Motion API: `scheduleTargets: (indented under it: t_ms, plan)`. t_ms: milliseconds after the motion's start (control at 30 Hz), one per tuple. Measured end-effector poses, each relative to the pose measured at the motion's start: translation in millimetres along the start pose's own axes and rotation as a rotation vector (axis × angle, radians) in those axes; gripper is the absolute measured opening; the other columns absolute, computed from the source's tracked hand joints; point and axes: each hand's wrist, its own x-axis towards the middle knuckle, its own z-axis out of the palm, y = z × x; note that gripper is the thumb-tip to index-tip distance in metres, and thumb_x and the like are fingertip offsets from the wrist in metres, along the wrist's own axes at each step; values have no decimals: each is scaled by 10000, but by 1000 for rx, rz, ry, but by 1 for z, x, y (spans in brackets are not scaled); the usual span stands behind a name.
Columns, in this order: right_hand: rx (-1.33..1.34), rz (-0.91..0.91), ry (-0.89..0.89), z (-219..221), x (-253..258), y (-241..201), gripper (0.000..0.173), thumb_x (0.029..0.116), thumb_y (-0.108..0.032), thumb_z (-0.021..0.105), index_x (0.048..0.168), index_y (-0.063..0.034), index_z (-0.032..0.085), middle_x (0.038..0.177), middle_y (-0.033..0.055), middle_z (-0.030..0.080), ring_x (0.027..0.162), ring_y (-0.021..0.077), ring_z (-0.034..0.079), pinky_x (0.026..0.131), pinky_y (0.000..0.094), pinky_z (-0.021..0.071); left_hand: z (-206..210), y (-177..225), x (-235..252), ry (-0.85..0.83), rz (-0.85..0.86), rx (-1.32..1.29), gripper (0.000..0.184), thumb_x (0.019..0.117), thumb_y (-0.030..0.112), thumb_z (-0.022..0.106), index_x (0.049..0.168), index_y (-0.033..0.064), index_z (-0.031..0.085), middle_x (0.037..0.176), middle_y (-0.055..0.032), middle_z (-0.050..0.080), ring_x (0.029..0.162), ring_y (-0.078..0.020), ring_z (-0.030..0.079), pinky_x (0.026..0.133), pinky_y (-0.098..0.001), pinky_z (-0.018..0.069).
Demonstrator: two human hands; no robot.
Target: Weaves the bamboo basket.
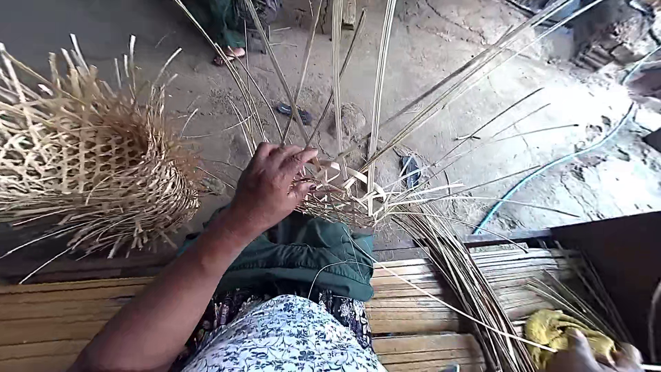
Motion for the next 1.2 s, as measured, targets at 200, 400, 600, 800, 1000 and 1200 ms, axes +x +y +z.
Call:
scheduleTargets:
  t_ms: [200,400,600,800,1000,1200]
  plan:
    - [-24,-504,-954,104,-94,-73,376,960,-93,650,1331,-48,681,1403,175,627,1322,357,577,1084,585,463,6,7,9,33,65,-18,456,931,279,729,1343,93,670,1298,-158,664,1125,-373,606,975,-499,481]
    - [-294,-629,-1106,188,-135,-76,451,1015,-59,548,1453,-153,602,1427,169,614,1364,390,538,1128,636,383,2,8,4,30,61,6,470,936,307,715,1352,94,664,1291,-161,664,1119,-380,604,952,-496,490]
    - [-474,-516,-1188,195,-134,-77,251,1004,-128,594,1200,-93,746,1198,221,678,1148,406,644,992,591,504,1,0,2,35,49,-2,475,932,291,717,1359,90,657,1298,-165,660,1124,-386,603,954,-498,492]
    - [1,-27,-879,143,-105,-80,279,1016,-165,544,1215,7,638,822,123,657,603,209,607,567,411,533,3,-4,1,43,34,-11,491,912,280,742,1362,104,657,1309,-147,656,1129,-373,599,956,-496,489]
    - [295,-188,-1151,102,-136,-112,243,909,-106,703,1131,-11,733,710,-29,660,558,-5,520,549,222,470,16,-5,4,73,-36,-28,474,897,301,760,1337,143,681,1287,-127,674,1154,-351,623,950,-510,533]
    - [-60,-558,-1065,138,-183,-139,339,964,-224,682,1221,-7,723,948,219,746,839,411,721,791,654,549,12,2,2,46,-53,-71,463,905,274,728,1354,173,674,1295,-102,683,1165,-343,632,956,-501,531]
